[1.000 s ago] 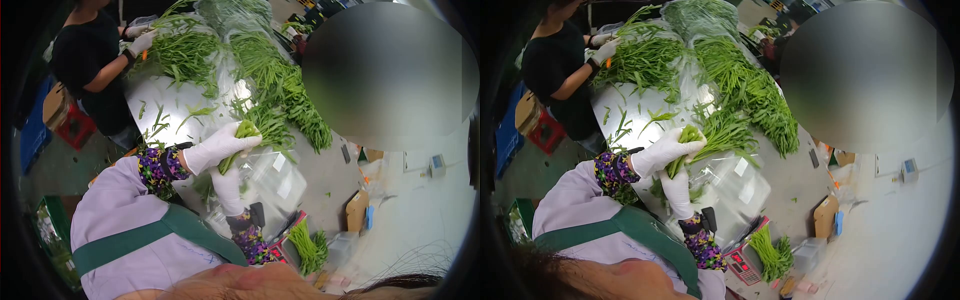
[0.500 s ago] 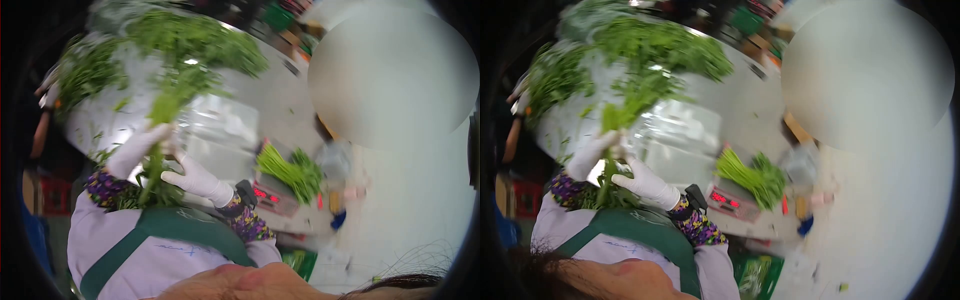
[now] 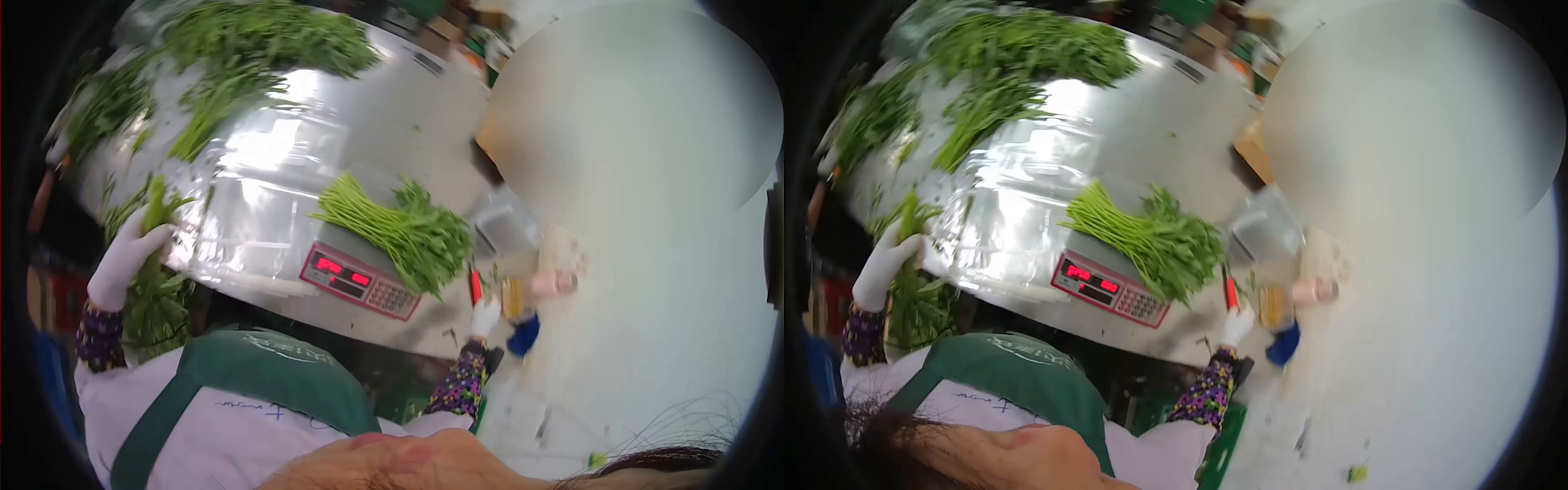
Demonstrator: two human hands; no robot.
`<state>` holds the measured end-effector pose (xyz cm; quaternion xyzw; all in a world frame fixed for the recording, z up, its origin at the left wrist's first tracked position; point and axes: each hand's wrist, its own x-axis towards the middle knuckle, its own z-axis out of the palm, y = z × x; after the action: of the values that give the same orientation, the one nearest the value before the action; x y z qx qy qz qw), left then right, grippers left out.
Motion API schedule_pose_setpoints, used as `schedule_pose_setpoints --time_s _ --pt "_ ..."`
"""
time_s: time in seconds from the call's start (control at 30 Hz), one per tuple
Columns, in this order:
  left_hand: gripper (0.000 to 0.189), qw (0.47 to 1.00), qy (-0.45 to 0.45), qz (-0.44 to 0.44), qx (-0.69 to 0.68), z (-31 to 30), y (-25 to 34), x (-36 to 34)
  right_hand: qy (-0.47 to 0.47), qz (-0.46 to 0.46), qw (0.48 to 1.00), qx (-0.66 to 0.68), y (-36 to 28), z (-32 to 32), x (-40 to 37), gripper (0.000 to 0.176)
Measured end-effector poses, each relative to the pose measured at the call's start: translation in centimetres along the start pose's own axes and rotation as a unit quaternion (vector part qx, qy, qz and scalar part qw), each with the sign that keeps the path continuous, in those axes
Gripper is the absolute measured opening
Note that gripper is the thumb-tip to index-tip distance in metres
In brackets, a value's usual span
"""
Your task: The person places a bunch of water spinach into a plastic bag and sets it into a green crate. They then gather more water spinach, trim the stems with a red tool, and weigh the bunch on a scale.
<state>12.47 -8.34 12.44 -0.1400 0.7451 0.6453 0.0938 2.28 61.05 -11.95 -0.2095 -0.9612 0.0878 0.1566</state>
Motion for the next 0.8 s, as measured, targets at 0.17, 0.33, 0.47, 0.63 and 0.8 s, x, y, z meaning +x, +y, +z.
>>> schedule_pose_setpoints --time_s 0.17,0.33,0.47,0.63,0.8 --pt "0.016 0.998 -0.039 -0.021 -0.032 1.8 -1.2 -3.1 -0.101 0.014 0.993 -0.058 5.3 3.7 -0.8 0.061" --pt "0.017 0.997 -0.025 -0.029 -0.074 -0.7 -4.9 -4.0 -0.108 0.058 0.983 -0.139 2.4 2.2 -1.6 0.039" --pt "0.022 0.996 0.023 -0.025 -0.08 -4.0 -7.7 -5.3 0.049 0.13 0.99 -0.026 -3.6 -2.0 -1.8 0.038" --pt "0.018 0.991 0.068 -0.015 -0.111 -9.2 -11.0 -6.8 0.207 0.122 0.866 0.439 -17.7 -14.3 -4.8 0.037" --pt "0.018 0.986 0.111 -0.015 -0.126 -15.0 -14.5 -7.4 -0.1 0.047 0.761 0.64 -39.0 -18.7 -13.4 0.037"
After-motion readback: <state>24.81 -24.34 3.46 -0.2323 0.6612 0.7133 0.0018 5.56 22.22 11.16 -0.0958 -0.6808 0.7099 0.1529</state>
